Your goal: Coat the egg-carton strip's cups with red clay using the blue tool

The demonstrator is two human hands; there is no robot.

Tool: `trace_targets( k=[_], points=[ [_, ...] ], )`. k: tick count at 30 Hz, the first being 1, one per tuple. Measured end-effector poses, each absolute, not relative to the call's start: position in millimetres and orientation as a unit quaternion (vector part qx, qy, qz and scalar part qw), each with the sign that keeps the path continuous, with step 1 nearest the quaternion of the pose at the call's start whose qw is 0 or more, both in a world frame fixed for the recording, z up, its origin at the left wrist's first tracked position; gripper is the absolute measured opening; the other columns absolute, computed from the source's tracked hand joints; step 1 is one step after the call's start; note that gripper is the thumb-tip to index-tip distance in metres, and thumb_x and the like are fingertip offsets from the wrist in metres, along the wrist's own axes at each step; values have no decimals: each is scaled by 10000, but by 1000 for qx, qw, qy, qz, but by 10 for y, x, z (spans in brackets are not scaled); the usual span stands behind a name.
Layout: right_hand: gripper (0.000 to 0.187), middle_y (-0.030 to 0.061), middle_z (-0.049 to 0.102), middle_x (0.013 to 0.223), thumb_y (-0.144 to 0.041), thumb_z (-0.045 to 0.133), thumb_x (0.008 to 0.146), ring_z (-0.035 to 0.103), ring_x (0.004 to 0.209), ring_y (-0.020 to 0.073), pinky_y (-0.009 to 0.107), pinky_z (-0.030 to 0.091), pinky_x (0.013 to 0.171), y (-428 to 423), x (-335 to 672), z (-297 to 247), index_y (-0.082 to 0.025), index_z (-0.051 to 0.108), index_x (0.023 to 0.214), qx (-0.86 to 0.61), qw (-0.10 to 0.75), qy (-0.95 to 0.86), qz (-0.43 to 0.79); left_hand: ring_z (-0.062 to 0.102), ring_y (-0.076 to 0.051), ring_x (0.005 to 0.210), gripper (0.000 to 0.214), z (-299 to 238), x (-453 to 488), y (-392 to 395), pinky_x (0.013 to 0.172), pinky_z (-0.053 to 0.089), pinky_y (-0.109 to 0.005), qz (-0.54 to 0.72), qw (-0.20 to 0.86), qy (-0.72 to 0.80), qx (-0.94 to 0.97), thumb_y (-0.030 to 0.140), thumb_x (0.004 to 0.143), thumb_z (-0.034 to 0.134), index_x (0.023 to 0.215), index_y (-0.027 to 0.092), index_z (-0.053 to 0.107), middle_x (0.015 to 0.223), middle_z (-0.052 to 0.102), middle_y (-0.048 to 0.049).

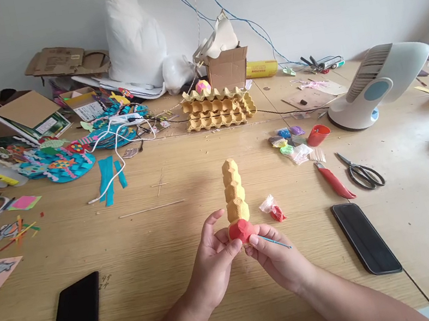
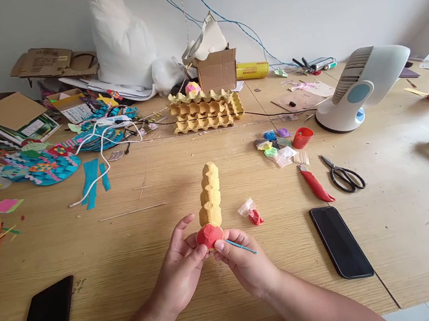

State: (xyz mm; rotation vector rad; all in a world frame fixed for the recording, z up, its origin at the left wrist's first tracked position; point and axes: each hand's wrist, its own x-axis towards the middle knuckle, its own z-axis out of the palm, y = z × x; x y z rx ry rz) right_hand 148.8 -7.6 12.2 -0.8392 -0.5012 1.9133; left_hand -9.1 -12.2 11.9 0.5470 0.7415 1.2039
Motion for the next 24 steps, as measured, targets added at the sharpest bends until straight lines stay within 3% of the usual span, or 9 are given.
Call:
trace_targets(
  k=[7,13,19,24],
  points=[
    [180,-11,675,733,-316,913,733,574,781,152,310,442,820,-96,1497,150,-218,775,793,-329,463,-293,769,660,-171,931,641,148,-120,-90,863,471,-330,535,777,271,189,301,845,799,1414,336,505,1044,741,-33],
    [271,27,725,915,-404,899,747,597,841,149,300,447,846,-102,1520,156,-202,771,874,-303,428,-192,830,634,-160,881,627,178,-131,-117,809,448,-319,527,772,285,213,276,861,779,1413,364,496,1003,725,-21],
    [255,11,713,931,-397,868,791,597,871,150,295,433,838,-117,1525,152,-207,697,792,-302,408,-143,850,649,-188,901,728,156,-114,-134,842,438,-351,509,767,302,249,272,842,798,1453,387,419,938,748,-19],
    [253,16,701,935,-408,862,790,587,874,162,303,419,838,-109,1559,192,-216,712,860,-298,394,-155,855,647,-200,929,864,145,-152,-115,903,426,-386,486,776,287,280,256,836,805,1545,376,326,966,750,-34]
  ],
)
